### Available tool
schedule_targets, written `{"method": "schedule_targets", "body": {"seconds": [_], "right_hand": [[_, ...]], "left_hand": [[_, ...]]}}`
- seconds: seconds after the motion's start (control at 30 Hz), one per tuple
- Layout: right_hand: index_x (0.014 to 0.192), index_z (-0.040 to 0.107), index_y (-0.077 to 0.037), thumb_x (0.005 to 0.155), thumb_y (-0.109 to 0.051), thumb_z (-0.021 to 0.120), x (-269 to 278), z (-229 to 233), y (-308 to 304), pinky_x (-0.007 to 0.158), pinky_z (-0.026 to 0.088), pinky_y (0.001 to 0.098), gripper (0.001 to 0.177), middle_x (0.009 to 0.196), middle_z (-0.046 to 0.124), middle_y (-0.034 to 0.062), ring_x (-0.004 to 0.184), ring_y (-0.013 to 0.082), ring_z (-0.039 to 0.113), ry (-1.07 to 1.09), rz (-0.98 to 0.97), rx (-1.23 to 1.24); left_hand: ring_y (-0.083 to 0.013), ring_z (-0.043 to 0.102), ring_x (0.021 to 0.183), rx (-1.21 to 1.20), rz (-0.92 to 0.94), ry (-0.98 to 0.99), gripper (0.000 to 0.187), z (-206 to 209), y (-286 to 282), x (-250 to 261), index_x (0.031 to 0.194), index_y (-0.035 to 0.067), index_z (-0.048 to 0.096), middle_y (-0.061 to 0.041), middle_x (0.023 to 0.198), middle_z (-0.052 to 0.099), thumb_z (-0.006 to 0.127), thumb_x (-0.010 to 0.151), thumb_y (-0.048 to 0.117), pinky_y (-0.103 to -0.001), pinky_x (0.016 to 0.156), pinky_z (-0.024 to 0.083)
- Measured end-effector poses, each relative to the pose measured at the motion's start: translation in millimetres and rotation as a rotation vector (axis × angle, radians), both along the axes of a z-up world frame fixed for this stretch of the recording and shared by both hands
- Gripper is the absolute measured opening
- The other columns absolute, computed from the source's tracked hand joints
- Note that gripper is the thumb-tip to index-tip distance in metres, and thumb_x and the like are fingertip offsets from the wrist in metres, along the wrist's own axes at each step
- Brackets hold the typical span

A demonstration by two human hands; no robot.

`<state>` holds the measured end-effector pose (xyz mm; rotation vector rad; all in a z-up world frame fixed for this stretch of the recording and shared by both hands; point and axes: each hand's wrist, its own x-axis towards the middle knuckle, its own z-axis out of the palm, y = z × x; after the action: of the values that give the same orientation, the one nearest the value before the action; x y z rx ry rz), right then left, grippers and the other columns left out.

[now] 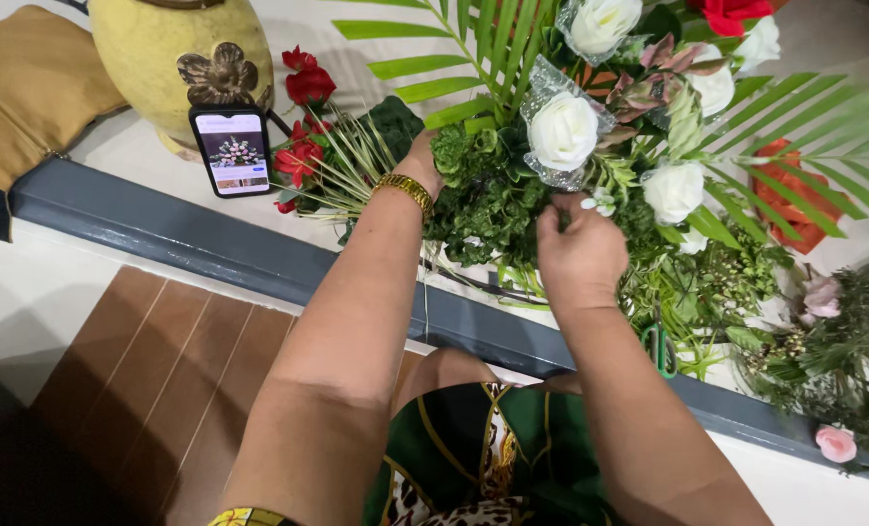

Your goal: The person arranges a floral display on a table using white and red roses, green foliage, and palm leaves. They use shears to trim stems and place the flowers into a growing arrangement, adjusting the positioning of each element.

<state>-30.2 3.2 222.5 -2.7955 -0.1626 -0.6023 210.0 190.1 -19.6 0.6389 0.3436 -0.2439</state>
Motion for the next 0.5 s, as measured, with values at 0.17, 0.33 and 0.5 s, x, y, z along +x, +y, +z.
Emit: {"method": "schedule_targets", "body": {"seconds": [0.17, 0.33, 0.5], "right_hand": [[0.104, 0.075, -0.016, 0.091, -0.032, 0.068, 9, -2, -3, 0.076, 0.055, 0.0523, 0.022, 0.088, 0.074, 0.0177, 0.083, 0.0409, 0.07, 0.016, -0.04, -0.125], [0.103, 0.073, -0.016, 0.092, -0.034, 0.068, 15, -9, 3, 0.072, 0.054, 0.0547, 0.021, 0.083, 0.073, 0.0185, 0.079, 0.0427, 0.07, 0.012, -0.069, -0.194], [0.097, 0.074, -0.017, 0.094, -0.033, 0.067, 16, -17, 2, 0.071, 0.054, 0.0548, 0.018, 0.08, 0.072, 0.0185, 0.076, 0.0425, 0.069, -0.029, -0.046, -0.214]], "left_hand": [[-0.0261, 0.042, 0.143, -0.015, 0.021, 0.084, 0.056, 10, 0, -4, 0.15, 0.012, 0.046, -0.01, 0.156, 0.045, 0.041, 0.105, 0.045, -0.047, 0.121, 0.023], [-0.0227, 0.067, 0.115, -0.26, 0.092, -0.139, 0.04, 24, -4, -16, 0.131, 0.004, 0.062, -0.012, 0.132, 0.069, 0.047, 0.106, 0.03, -0.039, 0.099, 0.053], [-0.0217, 0.068, 0.105, -0.18, 0.115, -0.099, 0.032, 44, -4, -29, 0.127, 0.006, 0.062, -0.009, 0.122, 0.069, 0.049, 0.106, 0.026, -0.039, 0.086, 0.057]]}}
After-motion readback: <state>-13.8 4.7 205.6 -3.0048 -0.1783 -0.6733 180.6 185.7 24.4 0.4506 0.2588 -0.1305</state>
